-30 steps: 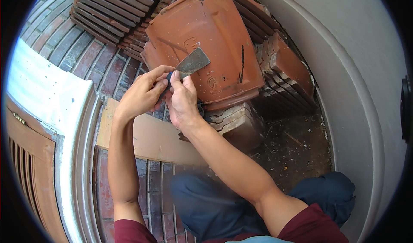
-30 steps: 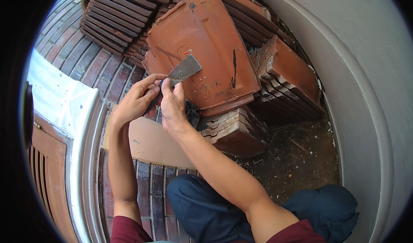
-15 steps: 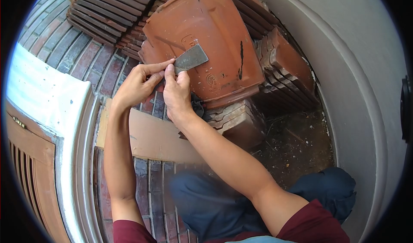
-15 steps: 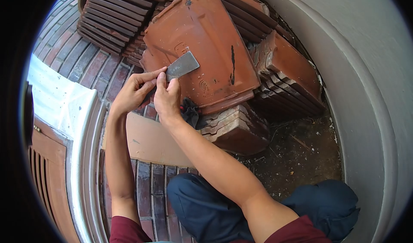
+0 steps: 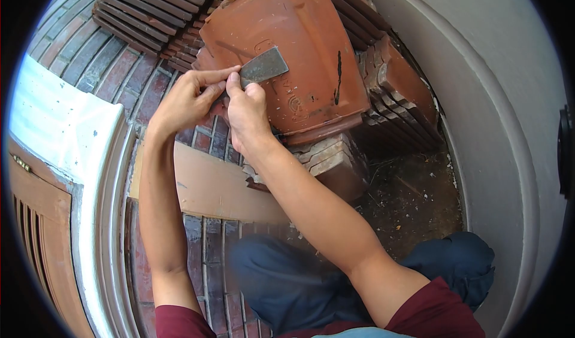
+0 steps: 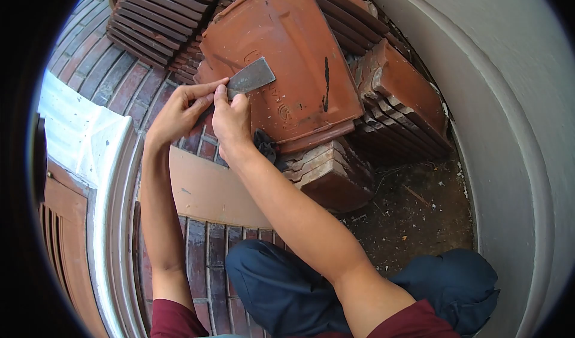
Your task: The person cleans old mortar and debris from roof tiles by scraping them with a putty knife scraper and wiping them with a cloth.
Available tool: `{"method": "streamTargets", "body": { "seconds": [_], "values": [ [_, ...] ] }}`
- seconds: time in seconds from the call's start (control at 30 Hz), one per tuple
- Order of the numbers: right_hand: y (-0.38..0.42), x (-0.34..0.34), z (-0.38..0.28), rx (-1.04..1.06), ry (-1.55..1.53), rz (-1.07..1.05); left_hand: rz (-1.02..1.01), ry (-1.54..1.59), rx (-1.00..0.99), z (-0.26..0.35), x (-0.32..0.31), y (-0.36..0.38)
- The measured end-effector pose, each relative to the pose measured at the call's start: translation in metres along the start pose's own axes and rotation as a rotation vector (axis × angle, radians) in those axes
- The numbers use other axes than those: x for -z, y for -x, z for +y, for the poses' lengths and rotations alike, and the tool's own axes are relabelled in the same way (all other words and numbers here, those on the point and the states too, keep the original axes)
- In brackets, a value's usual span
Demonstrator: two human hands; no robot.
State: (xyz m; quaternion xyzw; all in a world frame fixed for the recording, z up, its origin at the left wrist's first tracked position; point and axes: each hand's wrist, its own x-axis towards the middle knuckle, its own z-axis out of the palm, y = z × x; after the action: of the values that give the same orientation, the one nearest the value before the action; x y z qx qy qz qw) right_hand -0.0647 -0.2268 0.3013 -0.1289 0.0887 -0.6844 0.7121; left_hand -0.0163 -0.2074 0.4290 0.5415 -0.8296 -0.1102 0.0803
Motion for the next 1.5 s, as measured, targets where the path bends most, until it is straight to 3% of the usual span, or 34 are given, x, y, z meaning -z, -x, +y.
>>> {"method": "streamTargets", "body": {
  "seconds": [0.1, 0.23, 0.3, 0.47, 0.57, 0.6, 0.8, 1.03, 1.13, 1.27, 1.37, 1.5],
  "values": [
    [-0.007, -0.003, 0.002, -0.011, -0.033, -0.042, -0.017, 0.041, 0.056, 0.005, 0.004, 0.0],
    [0.022, 0.009, 0.003, 0.179, 0.235, 0.139, 0.081, 0.336, 0.073, -0.005, -0.042, 0.019],
    [0.034, 0.023, 0.01, 0.486, 0.581, 0.253, 0.219, 0.504, 0.061, -0.021, -0.082, 0.029],
    [0.043, 0.043, -0.005, 0.461, 0.876, 0.021, 0.474, 1.011, 0.014, -0.034, -0.14, 0.043],
    [0.026, 0.047, -0.007, 0.582, 0.909, 0.036, 0.464, 1.017, 0.072, -0.024, -0.135, 0.032],
    [0.024, 0.042, -0.022, 0.429, 0.936, 0.012, 0.467, 1.049, 0.096, -0.018, -0.132, 0.028],
    [0.031, 0.04, -0.041, 0.367, 1.08, -0.004, 0.492, 1.195, 0.197, 0.0, -0.141, 0.031],
    [0.016, 0.021, -0.051, 0.168, 1.024, -0.015, 0.484, 1.192, 0.169, -0.004, -0.125, 0.016],
    [0.023, 0.034, -0.036, 0.251, 1.028, 0.013, 0.485, 1.211, 0.214, 0.004, -0.128, 0.028],
    [0.062, 0.069, 0.005, 0.337, 0.863, 0.093, 0.428, 0.946, 0.256, -0.009, -0.16, 0.068],
    [0.083, 0.088, 0.037, 0.33, 0.584, 0.188, 0.262, 0.776, 0.16, -0.031, -0.169, 0.087],
    [0.088, 0.1, 0.054, 0.357, 0.321, 0.28, 0.254, 0.439, 0.08, -0.014, -0.161, 0.088]
  ]
}}
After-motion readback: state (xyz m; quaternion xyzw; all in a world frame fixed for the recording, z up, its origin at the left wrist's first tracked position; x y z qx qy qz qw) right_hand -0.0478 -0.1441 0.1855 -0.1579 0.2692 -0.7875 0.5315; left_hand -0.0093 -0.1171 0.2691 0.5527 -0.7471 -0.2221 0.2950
